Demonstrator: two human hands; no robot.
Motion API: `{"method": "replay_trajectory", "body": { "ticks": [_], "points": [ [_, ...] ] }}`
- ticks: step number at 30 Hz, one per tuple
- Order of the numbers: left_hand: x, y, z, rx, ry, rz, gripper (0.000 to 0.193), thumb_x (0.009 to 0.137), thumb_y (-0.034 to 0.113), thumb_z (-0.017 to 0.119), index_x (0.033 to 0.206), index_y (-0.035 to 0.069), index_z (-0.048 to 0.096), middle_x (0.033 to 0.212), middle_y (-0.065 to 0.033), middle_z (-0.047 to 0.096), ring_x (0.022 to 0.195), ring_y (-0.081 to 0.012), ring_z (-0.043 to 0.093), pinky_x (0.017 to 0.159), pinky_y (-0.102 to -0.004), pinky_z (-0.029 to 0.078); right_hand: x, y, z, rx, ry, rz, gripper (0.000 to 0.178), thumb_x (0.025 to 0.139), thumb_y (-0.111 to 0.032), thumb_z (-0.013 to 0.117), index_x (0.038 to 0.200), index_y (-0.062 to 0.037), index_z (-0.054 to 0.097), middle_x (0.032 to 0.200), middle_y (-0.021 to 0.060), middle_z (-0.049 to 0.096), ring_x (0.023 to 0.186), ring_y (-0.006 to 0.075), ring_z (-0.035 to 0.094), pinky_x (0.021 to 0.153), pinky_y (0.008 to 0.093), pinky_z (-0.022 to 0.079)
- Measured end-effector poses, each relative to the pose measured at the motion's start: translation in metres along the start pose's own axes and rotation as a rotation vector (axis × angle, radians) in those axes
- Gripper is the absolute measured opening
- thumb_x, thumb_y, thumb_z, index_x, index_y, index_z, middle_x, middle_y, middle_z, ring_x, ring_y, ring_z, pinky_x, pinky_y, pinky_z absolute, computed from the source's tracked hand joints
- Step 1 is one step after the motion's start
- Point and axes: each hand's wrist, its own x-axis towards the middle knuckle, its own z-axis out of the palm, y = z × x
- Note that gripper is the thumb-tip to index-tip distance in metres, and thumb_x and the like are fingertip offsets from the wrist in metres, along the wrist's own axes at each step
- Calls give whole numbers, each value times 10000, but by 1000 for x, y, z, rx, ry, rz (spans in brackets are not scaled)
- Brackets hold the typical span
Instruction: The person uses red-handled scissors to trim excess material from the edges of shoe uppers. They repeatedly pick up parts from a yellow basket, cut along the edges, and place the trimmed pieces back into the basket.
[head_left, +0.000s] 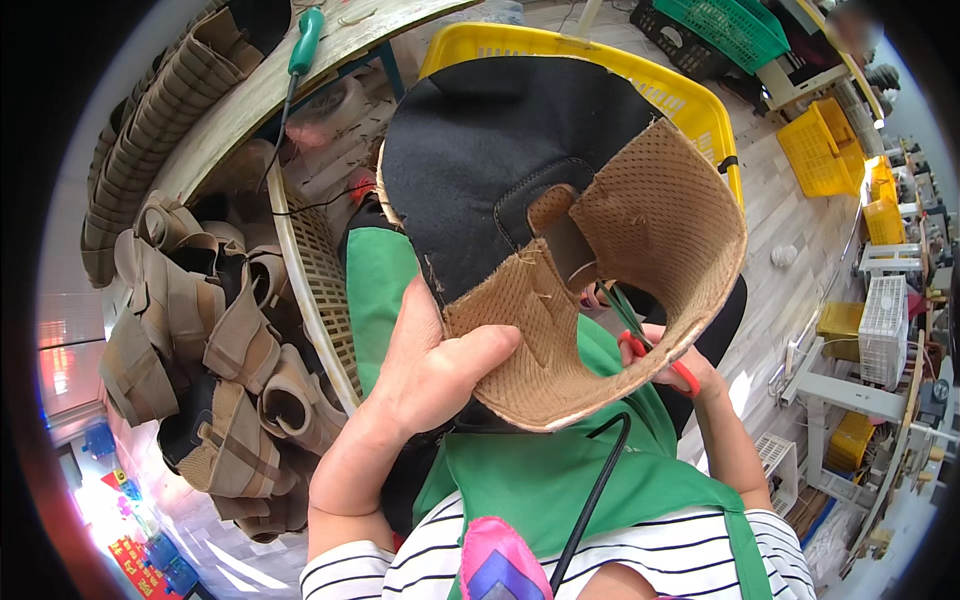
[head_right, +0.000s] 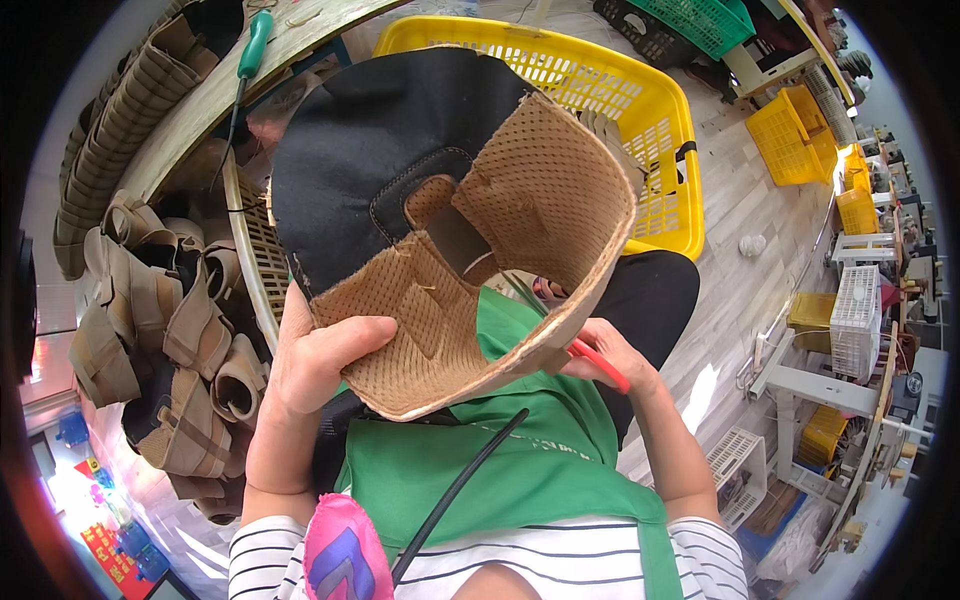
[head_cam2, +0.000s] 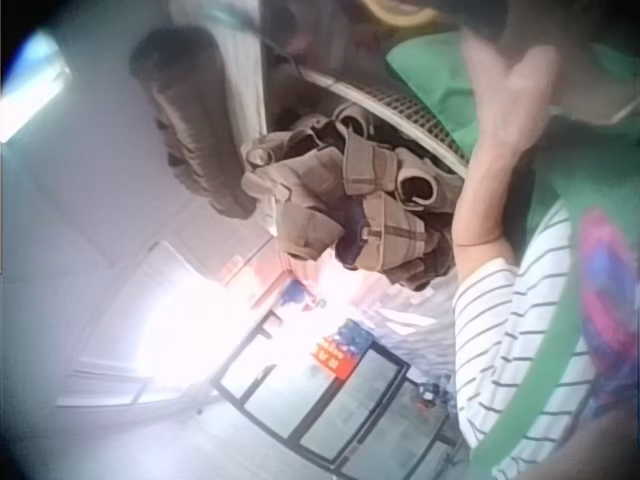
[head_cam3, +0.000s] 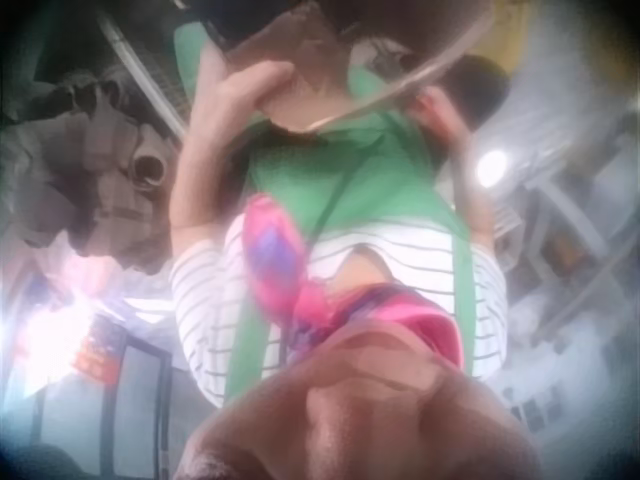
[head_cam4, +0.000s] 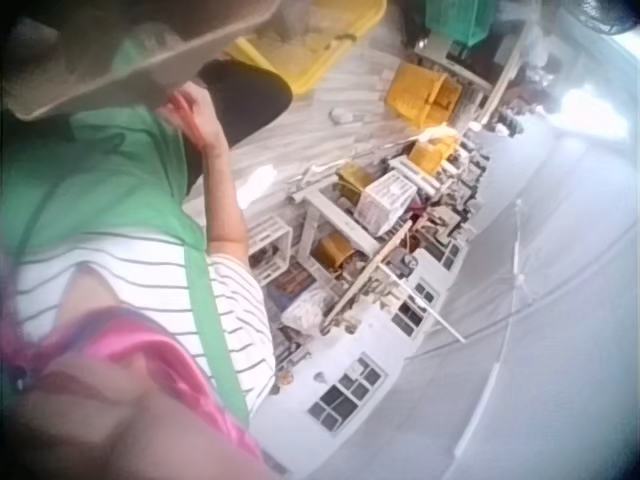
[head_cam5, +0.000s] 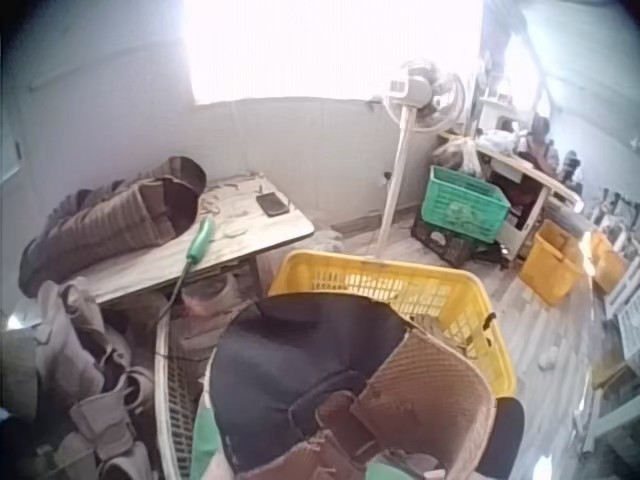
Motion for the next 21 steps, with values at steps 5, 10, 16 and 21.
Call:
{"method": "replay_trajectory", "body": {
  "ticks": [5,10,16,21],
  "points": [
    [-1,-3,0,-85,8,-14,546,760,44,613,1264,-62,431,1153,-139,589,1032,-200,584,904,-335,467,4,-1,4,44,34,-1,325,772,-191,728,989,10,593,821,-27,532,660,47,465,572,193,395],
    [-2,-2,-3,-125,2,-85,540,764,43,631,1258,-53,434,1142,-136,592,1029,-202,589,893,-339,477,4,6,5,7,92,-95,249,751,-170,728,895,-7,607,792,-23,548,669,56,473,577,207,390],
    [-1,-9,-3,-150,-33,-89,541,765,18,633,1260,-45,425,1134,-127,593,997,-198,600,882,-336,486,3,0,-7,-203,40,-88,192,713,-149,709,782,-29,576,712,-16,534,686,73,484,614,246,402],
    [4,-19,-10,-107,58,-106,554,773,37,671,1247,-44,394,1125,-136,591,999,-211,603,872,-348,499,4,-8,5,-508,202,-219,289,694,-128,741,877,-27,541,839,9,503,724,93,456,639,244,384]
  ]
}}
